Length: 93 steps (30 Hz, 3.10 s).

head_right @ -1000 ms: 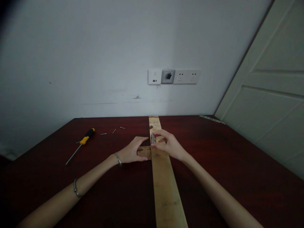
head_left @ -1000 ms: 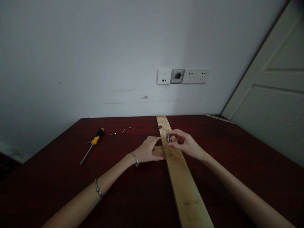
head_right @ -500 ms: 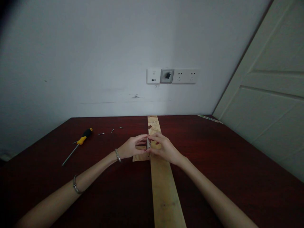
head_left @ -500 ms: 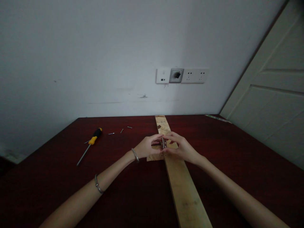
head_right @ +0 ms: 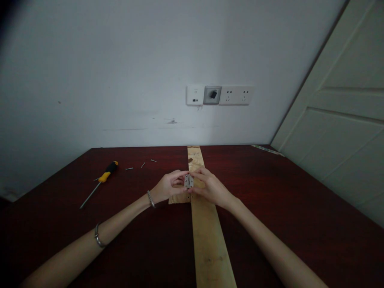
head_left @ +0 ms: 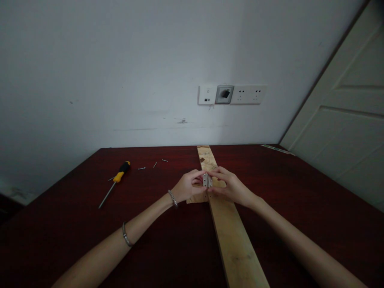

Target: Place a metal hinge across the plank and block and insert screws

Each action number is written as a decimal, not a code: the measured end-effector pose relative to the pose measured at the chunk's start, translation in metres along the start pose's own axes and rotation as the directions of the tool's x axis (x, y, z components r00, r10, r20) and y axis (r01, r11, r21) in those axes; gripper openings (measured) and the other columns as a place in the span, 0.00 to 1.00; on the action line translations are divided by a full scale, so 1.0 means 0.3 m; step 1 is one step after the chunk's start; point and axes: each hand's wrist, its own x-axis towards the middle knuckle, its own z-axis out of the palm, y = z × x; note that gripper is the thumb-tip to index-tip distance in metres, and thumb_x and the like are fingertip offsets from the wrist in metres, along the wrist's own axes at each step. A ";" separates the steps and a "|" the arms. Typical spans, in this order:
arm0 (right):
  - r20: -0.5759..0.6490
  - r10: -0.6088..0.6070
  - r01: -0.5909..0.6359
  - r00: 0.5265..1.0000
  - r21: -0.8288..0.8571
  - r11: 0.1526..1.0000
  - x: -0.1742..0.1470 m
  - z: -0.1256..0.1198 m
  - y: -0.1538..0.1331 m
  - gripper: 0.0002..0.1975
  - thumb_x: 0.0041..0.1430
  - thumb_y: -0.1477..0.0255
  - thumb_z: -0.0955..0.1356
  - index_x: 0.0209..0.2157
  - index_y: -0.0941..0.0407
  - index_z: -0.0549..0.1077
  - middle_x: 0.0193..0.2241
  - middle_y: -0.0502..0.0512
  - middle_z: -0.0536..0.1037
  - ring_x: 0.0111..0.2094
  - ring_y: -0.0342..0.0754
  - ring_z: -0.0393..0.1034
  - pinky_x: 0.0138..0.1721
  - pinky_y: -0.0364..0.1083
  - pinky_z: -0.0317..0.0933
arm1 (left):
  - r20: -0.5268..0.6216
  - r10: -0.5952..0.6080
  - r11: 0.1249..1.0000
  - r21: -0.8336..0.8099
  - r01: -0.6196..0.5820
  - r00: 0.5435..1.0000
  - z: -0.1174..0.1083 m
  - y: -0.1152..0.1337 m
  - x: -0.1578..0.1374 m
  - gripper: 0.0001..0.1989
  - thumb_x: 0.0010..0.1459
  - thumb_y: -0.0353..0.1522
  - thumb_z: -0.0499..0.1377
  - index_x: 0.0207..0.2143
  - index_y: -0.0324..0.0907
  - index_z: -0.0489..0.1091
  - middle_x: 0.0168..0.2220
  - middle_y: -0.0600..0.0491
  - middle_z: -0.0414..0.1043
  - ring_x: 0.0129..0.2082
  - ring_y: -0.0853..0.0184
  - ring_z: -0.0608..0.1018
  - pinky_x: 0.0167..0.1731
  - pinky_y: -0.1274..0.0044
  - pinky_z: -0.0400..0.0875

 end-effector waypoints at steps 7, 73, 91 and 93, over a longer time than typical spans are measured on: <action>0.032 0.018 -0.015 0.999 -0.079 0.997 -0.005 -0.007 -0.006 0.23 0.52 0.68 0.69 0.51 0.52 0.67 0.43 0.57 0.68 0.45 0.50 0.65 0.48 0.50 0.62 | 0.052 0.120 0.957 0.261 -0.129 0.991 -0.017 0.029 0.000 0.21 0.47 0.28 0.63 0.46 0.38 0.66 0.40 0.50 0.64 0.41 0.67 0.71 0.45 0.70 0.70; 0.257 0.131 -0.141 0.958 0.021 0.990 -0.030 -0.002 0.094 0.19 0.46 0.62 0.72 0.41 0.54 0.75 0.41 0.55 0.70 0.44 0.50 0.65 0.48 0.51 0.59 | 0.098 -0.004 0.715 0.696 -0.066 0.995 0.008 -0.061 -0.044 0.21 0.44 0.37 0.66 0.41 0.41 0.68 0.46 0.46 0.60 0.48 0.58 0.63 0.51 0.63 0.62; 0.258 0.119 -0.131 0.959 0.028 0.991 -0.028 -0.005 0.094 0.16 0.47 0.66 0.72 0.40 0.53 0.75 0.40 0.55 0.70 0.43 0.50 0.65 0.48 0.52 0.60 | 0.099 -0.012 0.717 0.694 -0.061 0.995 0.007 -0.063 -0.048 0.22 0.44 0.37 0.66 0.42 0.43 0.68 0.47 0.47 0.60 0.49 0.58 0.64 0.51 0.62 0.62; 0.257 0.118 -0.130 0.959 0.031 0.991 -0.029 -0.005 0.093 0.16 0.47 0.66 0.72 0.40 0.53 0.75 0.40 0.55 0.70 0.43 0.50 0.65 0.48 0.51 0.60 | 0.099 -0.012 0.717 0.695 -0.060 0.995 0.006 -0.065 -0.049 0.22 0.44 0.37 0.66 0.42 0.43 0.68 0.47 0.47 0.60 0.49 0.58 0.64 0.51 0.62 0.61</action>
